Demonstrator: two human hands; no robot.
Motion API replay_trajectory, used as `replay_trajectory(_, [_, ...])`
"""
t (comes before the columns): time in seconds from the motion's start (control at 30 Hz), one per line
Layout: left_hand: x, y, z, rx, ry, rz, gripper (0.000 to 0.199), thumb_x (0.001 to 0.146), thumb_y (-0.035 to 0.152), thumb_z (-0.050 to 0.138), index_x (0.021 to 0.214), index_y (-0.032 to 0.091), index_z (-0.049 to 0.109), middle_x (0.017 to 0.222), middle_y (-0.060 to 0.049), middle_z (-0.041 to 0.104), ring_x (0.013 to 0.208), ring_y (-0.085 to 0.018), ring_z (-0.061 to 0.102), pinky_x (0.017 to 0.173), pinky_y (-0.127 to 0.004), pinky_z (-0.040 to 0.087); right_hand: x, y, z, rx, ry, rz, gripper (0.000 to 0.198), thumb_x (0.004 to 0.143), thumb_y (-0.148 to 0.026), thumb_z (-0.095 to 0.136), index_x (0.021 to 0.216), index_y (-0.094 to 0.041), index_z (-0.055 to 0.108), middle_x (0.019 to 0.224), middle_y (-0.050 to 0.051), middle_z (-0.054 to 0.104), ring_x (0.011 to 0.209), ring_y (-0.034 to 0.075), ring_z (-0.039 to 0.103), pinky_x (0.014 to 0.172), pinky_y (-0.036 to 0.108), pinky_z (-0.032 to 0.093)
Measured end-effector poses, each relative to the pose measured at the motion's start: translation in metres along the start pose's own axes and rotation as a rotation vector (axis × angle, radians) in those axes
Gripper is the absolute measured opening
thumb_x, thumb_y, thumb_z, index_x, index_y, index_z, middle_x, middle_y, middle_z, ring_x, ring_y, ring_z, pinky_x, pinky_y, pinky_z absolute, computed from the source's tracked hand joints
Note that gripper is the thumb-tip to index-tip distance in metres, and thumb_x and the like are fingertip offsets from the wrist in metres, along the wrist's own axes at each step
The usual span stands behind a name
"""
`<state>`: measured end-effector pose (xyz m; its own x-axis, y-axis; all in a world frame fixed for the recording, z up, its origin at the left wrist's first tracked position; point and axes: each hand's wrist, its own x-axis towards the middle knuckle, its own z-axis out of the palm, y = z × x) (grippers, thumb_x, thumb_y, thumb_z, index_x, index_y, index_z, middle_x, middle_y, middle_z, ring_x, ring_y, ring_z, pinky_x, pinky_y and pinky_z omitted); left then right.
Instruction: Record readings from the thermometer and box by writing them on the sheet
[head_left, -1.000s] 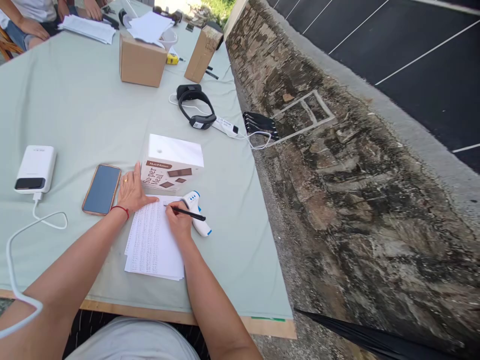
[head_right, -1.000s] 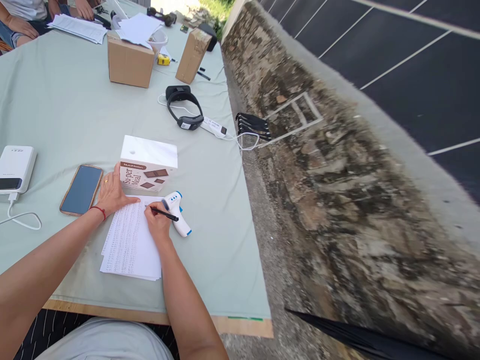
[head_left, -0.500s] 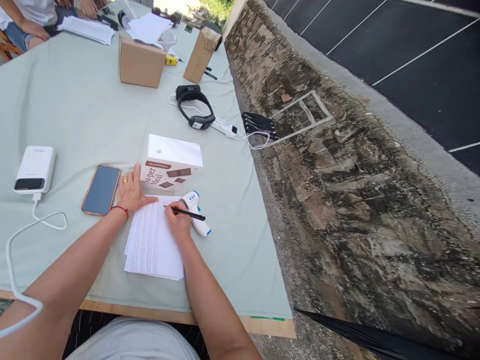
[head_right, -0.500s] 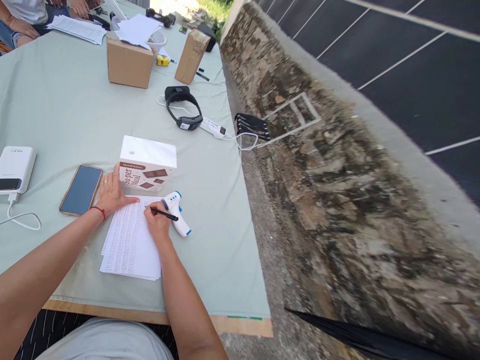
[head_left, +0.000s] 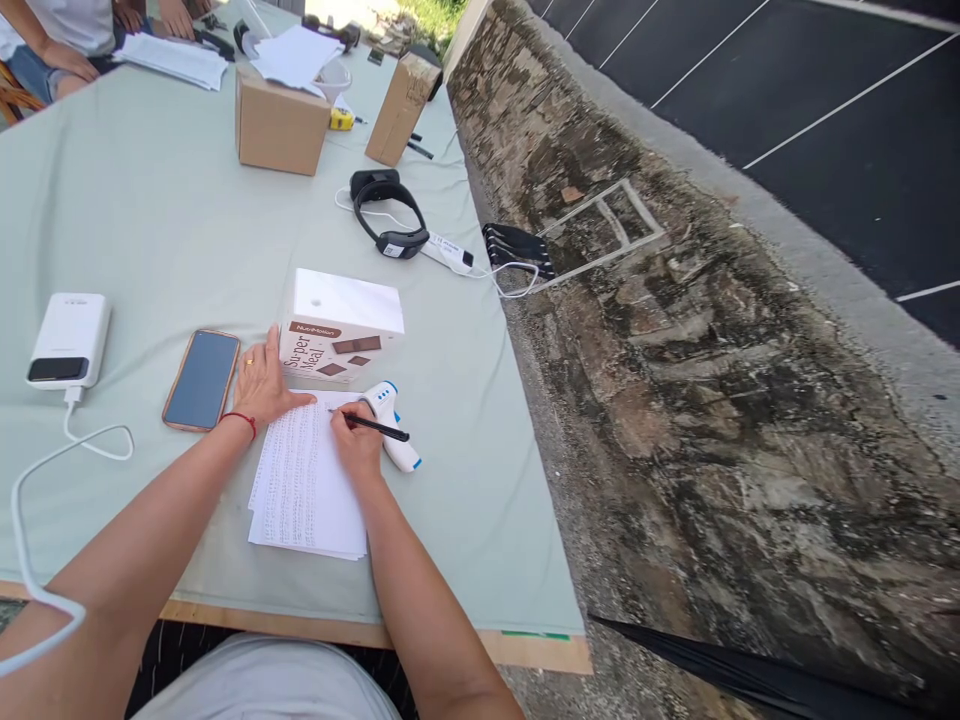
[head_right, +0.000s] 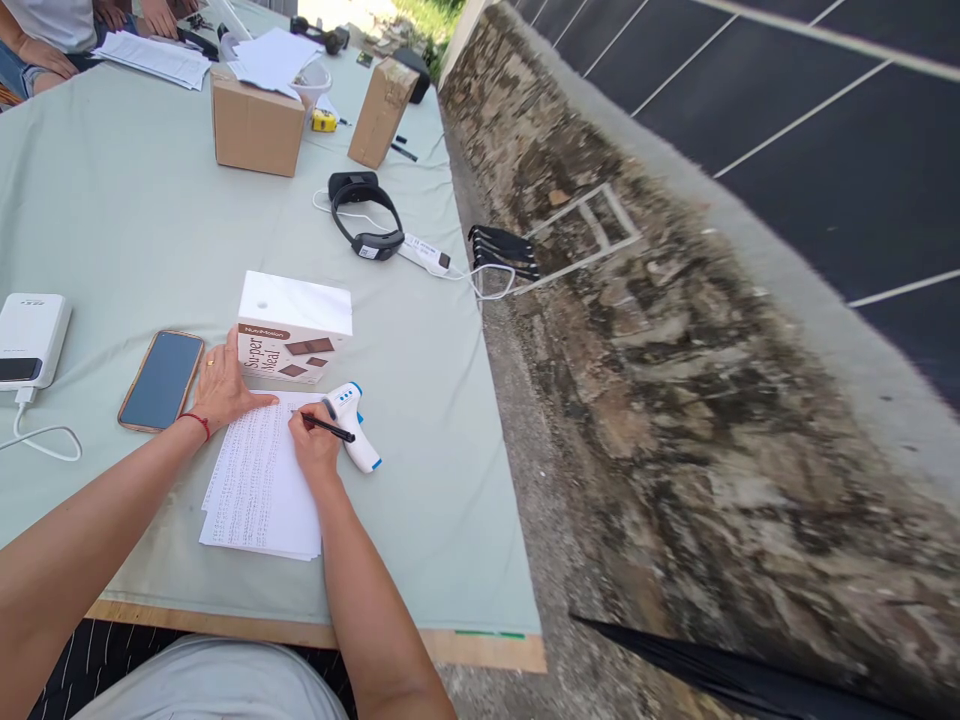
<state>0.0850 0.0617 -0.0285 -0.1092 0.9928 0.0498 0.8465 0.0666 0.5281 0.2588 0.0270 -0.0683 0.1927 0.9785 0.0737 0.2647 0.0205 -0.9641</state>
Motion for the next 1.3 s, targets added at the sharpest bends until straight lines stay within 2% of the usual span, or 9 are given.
replay_trajectory(0.67, [0.001,0.0009,-0.001,0.027,-0.013,-0.008,0.134,0.061,0.056,0.086,0.161,0.013,0.008,0.136,-0.021,0.049,0.134,-0.044,0.042,0.111,-0.057,0.035,0.0003,0.002,-0.0004,0.008,0.001,-0.003,0.011,0.072,-0.034,0.055,0.069,-0.024,0.054,0.066,-0.003,0.055,0.067,0.016,0.049,0.066,0.031,0.043])
replay_trajectory(1.0, [-0.0001,0.0025,-0.002,0.023,-0.013,-0.014,0.134,0.061,0.056,0.086,0.161,0.015,0.007,0.137,-0.021,0.049,0.135,-0.043,0.041,0.112,-0.055,0.035,-0.0003,-0.0017,-0.0016,-0.011,0.026,0.023,0.014,0.071,-0.037,0.053,0.069,-0.023,0.055,0.067,-0.002,0.056,0.067,0.017,0.05,0.067,0.031,0.044])
replay_trajectory(1.3, [0.0006,-0.0008,0.0002,-0.001,0.003,0.008,0.135,0.061,0.057,0.086,0.161,0.017,0.006,0.136,-0.02,0.049,0.135,-0.043,0.042,0.112,-0.056,0.034,0.0003,-0.0021,-0.0018,-0.023,-0.001,-0.011,0.013,0.07,-0.036,0.053,0.067,-0.024,0.053,0.064,-0.003,0.054,0.066,0.016,0.049,0.065,0.031,0.044])
